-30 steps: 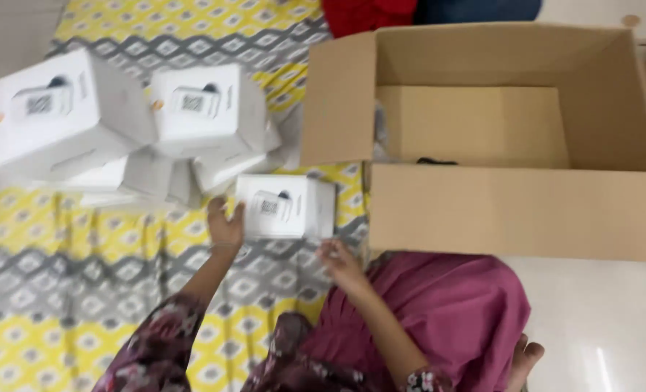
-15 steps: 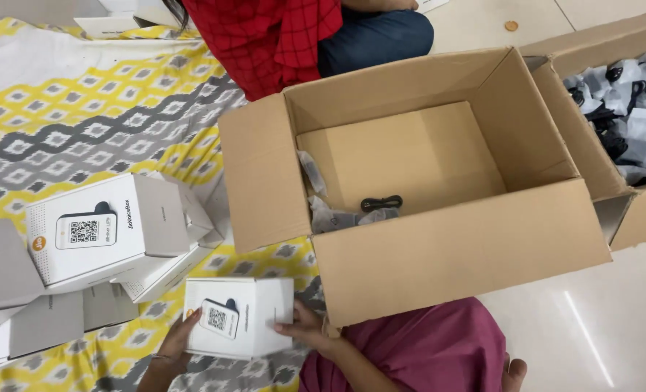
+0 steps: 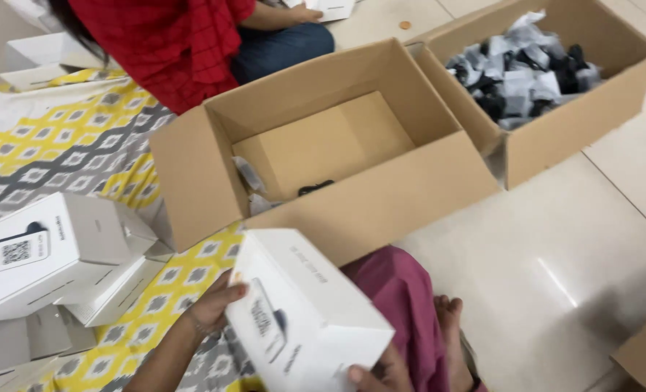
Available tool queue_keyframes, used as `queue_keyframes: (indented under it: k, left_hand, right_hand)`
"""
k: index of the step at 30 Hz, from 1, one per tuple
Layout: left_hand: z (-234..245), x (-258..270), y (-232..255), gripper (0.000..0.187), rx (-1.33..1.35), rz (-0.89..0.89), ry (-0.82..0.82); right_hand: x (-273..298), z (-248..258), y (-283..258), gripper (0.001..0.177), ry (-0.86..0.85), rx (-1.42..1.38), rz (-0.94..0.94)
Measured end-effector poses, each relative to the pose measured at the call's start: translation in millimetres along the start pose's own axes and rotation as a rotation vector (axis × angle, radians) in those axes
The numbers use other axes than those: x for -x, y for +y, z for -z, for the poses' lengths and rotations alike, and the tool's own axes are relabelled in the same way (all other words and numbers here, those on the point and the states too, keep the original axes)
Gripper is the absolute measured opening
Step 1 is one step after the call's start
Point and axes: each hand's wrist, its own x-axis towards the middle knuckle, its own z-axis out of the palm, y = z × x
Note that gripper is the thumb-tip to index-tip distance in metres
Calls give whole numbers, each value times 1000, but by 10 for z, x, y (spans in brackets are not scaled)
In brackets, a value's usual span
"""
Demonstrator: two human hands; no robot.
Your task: The person packs electronic products and accessories into white boxes.
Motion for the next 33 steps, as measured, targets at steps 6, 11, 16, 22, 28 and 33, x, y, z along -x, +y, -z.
queue_keyframes:
  k: [6,11,16,22,28,33]
  left_hand:
    - [-2539,-1626,-437,74,-863,-133,-589]
    - [-3520,-2841,-1864,88,-918,-30,-678]
    - [-3566,-3284,-3003,105,-1372,-175,-574]
    - [-3623,-2726,-2914,124,-1673,-512,-766]
    - [-3879,-2322,-2838,133,-1931,-500,-904]
    - [-3849,-2366,-3032,105,-2029,-566,-968]
  right_hand:
    - [1148,1766,-177,75,609,-316,107]
    - [1486,2591,-199,64,941,-293,322]
    - [1461,3021,71,65,1200,-555,276]
    - [1521,3252,241,64,1177,-517,406]
    - [1450,2742,-62,64,1250,-485,285]
    - [1473,2354,-276,60,1548,-462,107]
